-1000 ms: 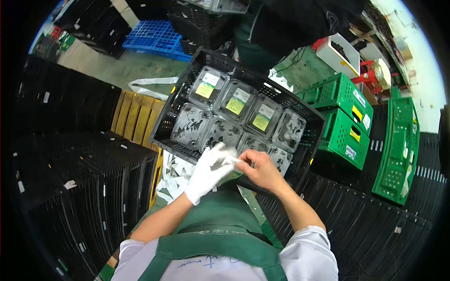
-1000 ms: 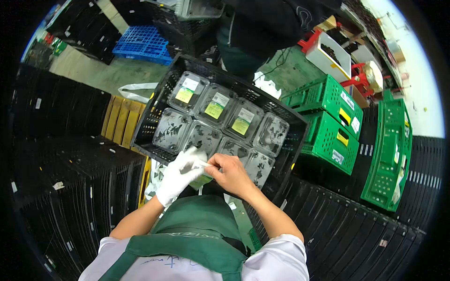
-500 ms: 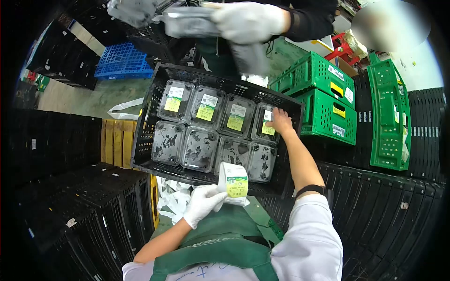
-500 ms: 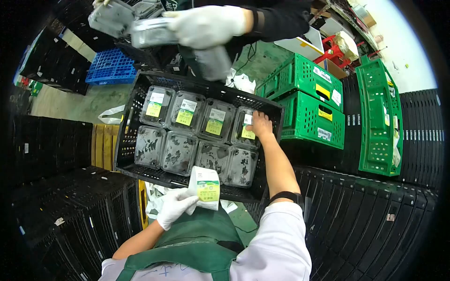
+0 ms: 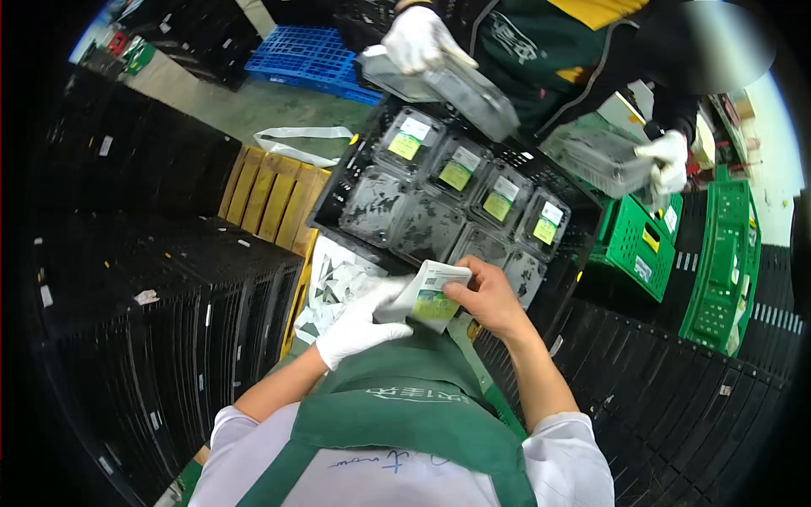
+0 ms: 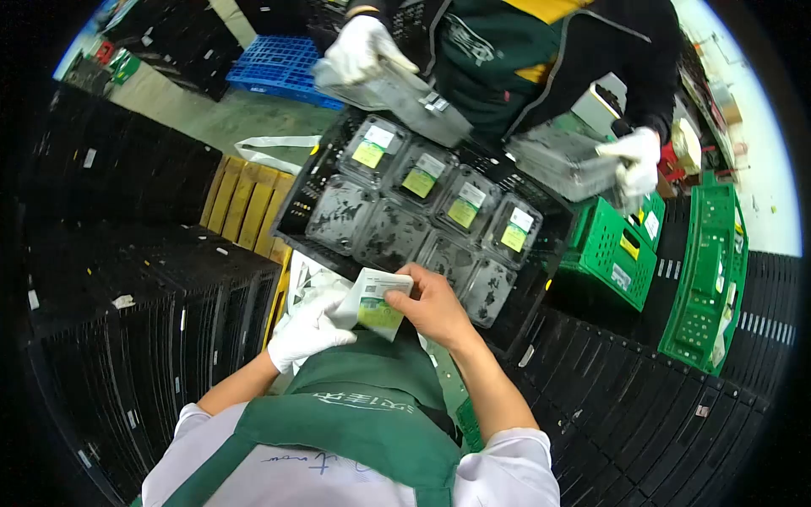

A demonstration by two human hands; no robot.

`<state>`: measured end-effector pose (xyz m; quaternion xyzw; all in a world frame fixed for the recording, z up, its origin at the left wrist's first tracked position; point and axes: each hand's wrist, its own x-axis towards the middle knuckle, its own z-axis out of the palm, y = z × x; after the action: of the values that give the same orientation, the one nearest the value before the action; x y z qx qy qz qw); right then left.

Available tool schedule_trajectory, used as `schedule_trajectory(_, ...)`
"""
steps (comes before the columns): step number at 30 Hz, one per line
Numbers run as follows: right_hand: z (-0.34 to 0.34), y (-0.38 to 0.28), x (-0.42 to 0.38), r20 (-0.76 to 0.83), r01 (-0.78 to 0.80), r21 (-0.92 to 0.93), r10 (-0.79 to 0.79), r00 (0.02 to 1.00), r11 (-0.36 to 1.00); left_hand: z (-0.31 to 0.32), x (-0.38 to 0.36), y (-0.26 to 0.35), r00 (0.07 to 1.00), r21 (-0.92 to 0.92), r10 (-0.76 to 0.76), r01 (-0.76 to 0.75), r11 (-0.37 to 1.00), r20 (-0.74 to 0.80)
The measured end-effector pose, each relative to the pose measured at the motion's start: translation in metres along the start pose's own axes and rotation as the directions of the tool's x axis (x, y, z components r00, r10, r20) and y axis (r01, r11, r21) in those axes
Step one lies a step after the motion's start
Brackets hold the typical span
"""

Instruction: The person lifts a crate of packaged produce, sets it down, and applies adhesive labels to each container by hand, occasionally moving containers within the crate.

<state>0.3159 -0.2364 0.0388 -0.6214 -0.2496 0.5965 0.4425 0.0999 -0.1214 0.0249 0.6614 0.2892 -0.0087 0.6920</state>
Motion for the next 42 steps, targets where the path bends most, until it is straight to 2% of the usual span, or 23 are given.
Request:
schedule_trajectory(1,0.009,-0.004,0.000,-0.086,0.075,-0.077,-0.082,0.993,0.994,-0.009,0.002,0.002,0.952,0.074,0.289,-0.283,0.956,-0.097)
schedule_trajectory(3,0.037,-0.011,-0.005,-0.129,0.079,-0.094,-0.091,0.987,0.992,-0.013,-0.004,0.016,0.923,-0.100,0.284,-0.318,0.943,-0.259)
schedule_trajectory(4,0.053,-0.007,-0.005,-0.140,0.131,-0.159,-0.154,0.978,0.979,-0.015,-0.008,0.015,0.959,-0.241,0.109,-0.174,0.955,-0.261)
schedule_trajectory(5,0.069,-0.002,-0.004,-0.145,0.182,-0.225,-0.217,0.965,0.957,-0.019,-0.013,0.023,0.966,-0.012,0.009,-0.012,1.000,-0.259)
schedule_trajectory(7,0.091,0.003,0.002,-0.180,0.188,-0.246,-0.236,0.955,0.951,-0.015,-0.013,0.001,0.910,-0.261,-0.058,-0.056,0.964,-0.410)
schedule_trajectory(10,0.105,-0.013,0.006,-0.203,0.155,-0.400,-0.253,0.946,0.903,-0.015,-0.017,0.009,0.814,-0.105,0.200,-0.303,0.947,-0.546)
schedule_trajectory(13,0.116,-0.013,0.019,-0.189,0.244,-0.341,-0.321,0.928,0.908,-0.026,-0.028,-0.026,0.858,-0.188,0.012,-0.127,0.974,-0.513)
schedule_trajectory(15,0.110,-0.023,0.030,-0.104,0.182,-0.414,-0.245,0.964,0.892,-0.035,-0.031,-0.038,0.868,-0.005,0.076,-0.090,0.996,-0.491)
schedule_trajectory(17,0.098,-0.019,0.058,-0.034,0.317,-0.570,-0.407,0.913,0.758,-0.032,-0.036,-0.029,0.880,-0.400,-0.042,-0.172,0.900,-0.473)
schedule_trajectory(19,0.071,-0.018,0.108,-0.126,0.207,-0.534,-0.319,0.939,0.820,-0.042,-0.052,-0.066,0.936,-0.231,-0.050,-0.033,0.972,-0.348)
schedule_trajectory(21,0.047,0.003,0.167,-0.112,0.221,-0.716,-0.421,0.900,0.663,-0.046,-0.065,-0.072,0.909,-0.473,-0.289,0.121,0.873,-0.301)
schedule_trajectory(25,0.055,0.056,0.241,-0.125,0.067,-0.854,-0.328,0.937,0.516,-0.056,-0.074,-0.091,0.879,-0.352,-0.209,0.051,0.935,-0.429)
schedule_trajectory(27,0.059,0.082,0.258,-0.138,-0.056,-0.960,-0.289,0.947,0.276,-0.059,-0.073,-0.090,0.859,-0.387,-0.214,0.020,0.922,-0.465)
schedule_trajectory(31,0.070,0.073,0.237,-0.201,-0.098,-0.975,-0.607,0.769,0.199,-0.065,-0.072,-0.092,0.853,-0.361,-0.220,0.040,0.932,-0.474)
schedule_trajectory(32,0.077,0.058,0.218,-0.251,-0.057,-0.941,-0.572,0.781,0.334,-0.067,-0.070,-0.097,0.850,-0.335,-0.204,0.034,0.941,-0.486)
schedule_trajectory(33,0.083,0.030,0.198,-0.233,-0.005,-0.727,-0.239,0.943,0.687,-0.069,-0.067,-0.095,0.856,-0.337,-0.193,0.024,0.941,-0.479)
schedule_trajectory(34,0.088,0.035,0.182,-0.060,0.127,-0.386,-0.163,0.985,0.914,-0.070,-0.064,-0.091,0.861,-0.355,-0.206,0.032,0.934,-0.465)
schedule_trajectory(36,0.110,0.005,0.124,0.224,0.348,-0.373,-0.281,0.933,0.860,-0.069,-0.058,-0.090,0.888,-0.361,-0.202,0.044,0.931,-0.414)
schedule_trajectory(38,0.122,-0.010,0.090,0.114,0.339,-0.566,-0.336,0.935,0.751,-0.054,-0.042,-0.063,0.835,-0.305,-0.057,-0.135,0.943,-0.547)
schedule_trajectory(39,0.123,-0.013,0.080,0.055,0.309,-0.533,-0.332,0.942,0.788,-0.048,-0.033,-0.046,0.733,-0.227,0.071,-0.300,0.927,-0.677)
schedule_trajectory(40,0.122,-0.010,0.072,0.062,0.319,-0.510,-0.335,0.940,0.799,-0.047,-0.029,-0.032,0.714,-0.144,0.114,-0.290,0.946,-0.691)
schedule_trajectory(41,0.122,-0.006,0.065,0.070,0.327,-0.484,-0.337,0.939,0.811,-0.047,-0.023,-0.036,0.720,-0.141,0.119,-0.290,0.947,-0.684)
schedule_trajectory(42,0.123,-0.006,0.058,0.062,0.314,-0.453,-0.322,0.945,0.834,-0.048,-0.018,-0.044,0.860,-0.225,0.046,-0.185,0.957,-0.509)
